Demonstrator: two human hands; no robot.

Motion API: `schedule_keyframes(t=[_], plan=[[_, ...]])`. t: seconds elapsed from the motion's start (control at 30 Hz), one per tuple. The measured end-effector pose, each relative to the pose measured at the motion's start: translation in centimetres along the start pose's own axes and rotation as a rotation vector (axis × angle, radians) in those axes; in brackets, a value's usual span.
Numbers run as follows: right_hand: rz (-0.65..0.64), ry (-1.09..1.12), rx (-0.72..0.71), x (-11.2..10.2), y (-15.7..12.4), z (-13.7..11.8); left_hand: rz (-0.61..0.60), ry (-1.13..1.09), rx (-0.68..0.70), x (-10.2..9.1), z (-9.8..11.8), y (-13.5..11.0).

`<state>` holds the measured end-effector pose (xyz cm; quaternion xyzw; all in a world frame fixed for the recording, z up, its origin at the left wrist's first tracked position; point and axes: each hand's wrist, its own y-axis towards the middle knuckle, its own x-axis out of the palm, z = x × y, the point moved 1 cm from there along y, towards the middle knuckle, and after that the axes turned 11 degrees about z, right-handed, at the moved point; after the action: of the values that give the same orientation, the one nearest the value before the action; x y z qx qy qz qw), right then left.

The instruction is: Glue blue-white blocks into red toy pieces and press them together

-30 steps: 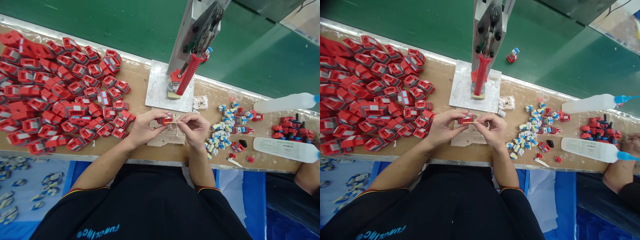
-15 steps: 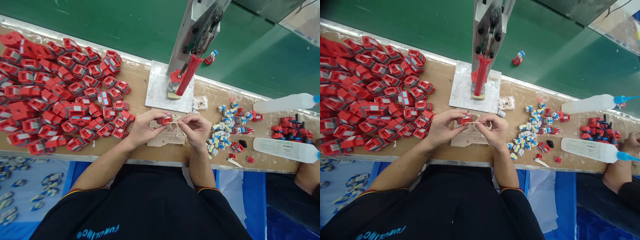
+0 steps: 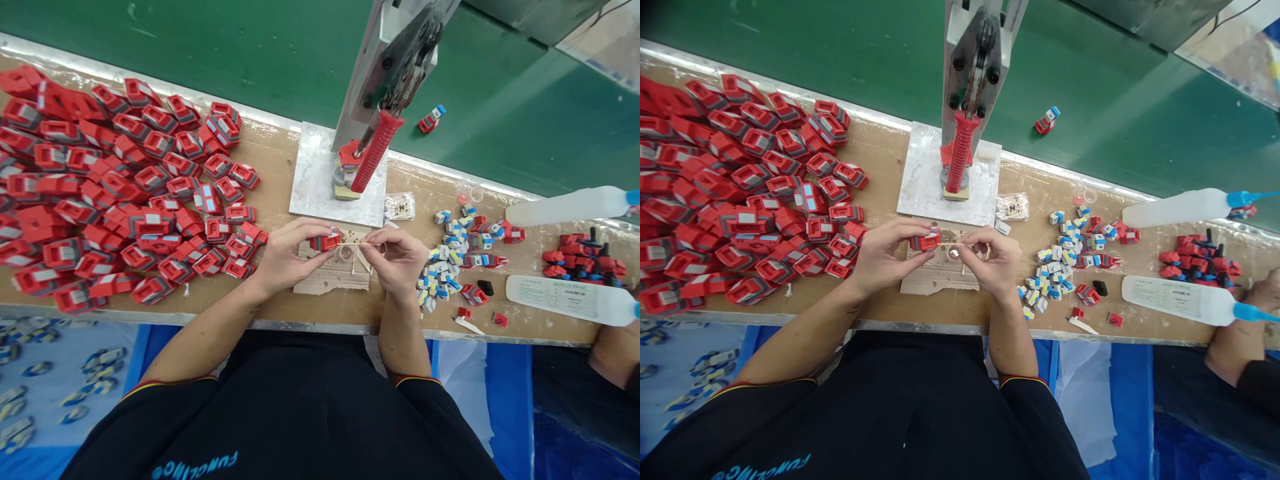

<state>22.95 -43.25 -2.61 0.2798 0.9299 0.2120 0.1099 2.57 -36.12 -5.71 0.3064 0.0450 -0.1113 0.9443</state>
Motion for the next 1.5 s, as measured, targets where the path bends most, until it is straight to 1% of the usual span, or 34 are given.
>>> schedule_keyframes(t=[0.1, 0.27, 0.37, 0.47, 0.5, 0.53, 0.63, 0.7, 0.77, 0.83, 0.9, 0.93, 0.97, 1.0, 1.03, 1.07, 1.1, 1.13, 1.17, 1.2, 1.27, 1.33, 1.37, 1.43, 1.5], plan=[[0.03, 0.031, -0.005, -0.2, 0.1, 0.0, -0.014, -0.005, -0.034, -0.1, 0.2, 0.1], [0.144, 0.133, -0.033, 0.0, 0.1, 0.2, -0.033, -0.04, -0.096, 0.0, 0.5, 0.1], [0.152, 0.111, -0.044, 0.0, 0.2, 0.2, -0.041, -0.054, -0.116, 0.0, 0.5, 0.1], [0.142, 0.068, -0.097, -1.2, 0.5, -0.2, -0.042, -0.064, -0.126, -0.3, 0.2, 0.2], [0.099, 0.039, -0.112, -1.8, 0.7, -0.5, -0.045, -0.061, -0.128, -0.6, 0.1, 0.3], [0.027, -0.008, -0.122, -2.6, 0.8, -0.7, -0.051, -0.051, -0.13, -0.9, 0.1, 0.5], [-0.289, -0.23, -0.179, -4.4, 0.8, -1.2, -0.101, 0.05, -0.131, -2.3, 0.2, 1.5], [-0.46, -0.37, -0.256, -4.6, 0.4, -1.1, -0.175, 0.161, -0.132, -3.4, 0.5, 2.1], [-0.557, -0.473, -0.336, -4.0, 0.0, -0.6, -0.279, 0.263, -0.135, -4.3, 0.7, 2.5], [-0.625, -0.542, -0.391, -3.2, -0.3, -0.3, -0.385, 0.363, -0.122, -5.1, 0.7, 2.7], [-0.7, -0.537, -0.41, -3.0, -0.2, -0.2, -0.458, 0.487, -0.091, -5.6, 0.4, 2.7], [-0.727, -0.513, -0.395, -3.3, 0.0, -0.2, -0.482, 0.548, -0.078, -5.8, 0.2, 2.7], [-0.723, -0.492, -0.367, -4.1, 0.4, -0.3, -0.5, 0.598, -0.071, -6.0, 0.0, 2.6], [-0.673, -0.487, -0.333, -5.2, 0.9, -0.4, -0.513, 0.635, -0.073, -6.2, -0.3, 2.6], [-0.576, -0.508, -0.298, -6.5, 1.4, -0.5, -0.525, 0.658, -0.08, -6.3, -0.5, 2.5], [-0.45, -0.553, -0.264, -8.0, 1.9, -0.4, -0.535, 0.672, -0.091, -6.5, -0.7, 2.5], [-0.32, -0.614, -0.23, -9.5, 2.4, -0.3, -0.543, 0.684, -0.103, -6.6, -1.0, 2.4], [-0.219, -0.678, -0.194, -10.7, 2.8, 0.0, -0.55, 0.694, -0.113, -6.7, -1.2, 2.3], [-0.169, -0.736, -0.154, -11.7, 3.1, 0.4, -0.556, 0.705, -0.119, -6.7, -1.5, 2.2], [-0.174, -0.784, -0.111, -12.2, 3.2, 1.0, -0.56, 0.715, -0.121, -6.8, -1.9, 2.1], [-0.287, -0.842, -0.031, -11.9, 3.3, 2.5, -0.559, 0.724, -0.104, -7.0, -2.6, 1.8], [-0.401, -0.872, 0.013, -10.4, 3.3, 4.1, -0.53, 0.694, -0.034, -7.1, -3.4, 1.6], [-0.43, -0.888, 0.025, -9.5, 3.4, 4.9, -0.504, 0.661, 0.016, -7.2, -3.6, 1.6], [-0.445, -0.911, 0.038, -8.1, 3.6, 5.9, -0.439, 0.573, 0.114, -7.3, -3.6, 1.8], [-0.438, -0.92, 0.042, -7.6, 3.7, 6.2, -0.367, 0.479, 0.148, -7.3, -3.1, 2.2]])
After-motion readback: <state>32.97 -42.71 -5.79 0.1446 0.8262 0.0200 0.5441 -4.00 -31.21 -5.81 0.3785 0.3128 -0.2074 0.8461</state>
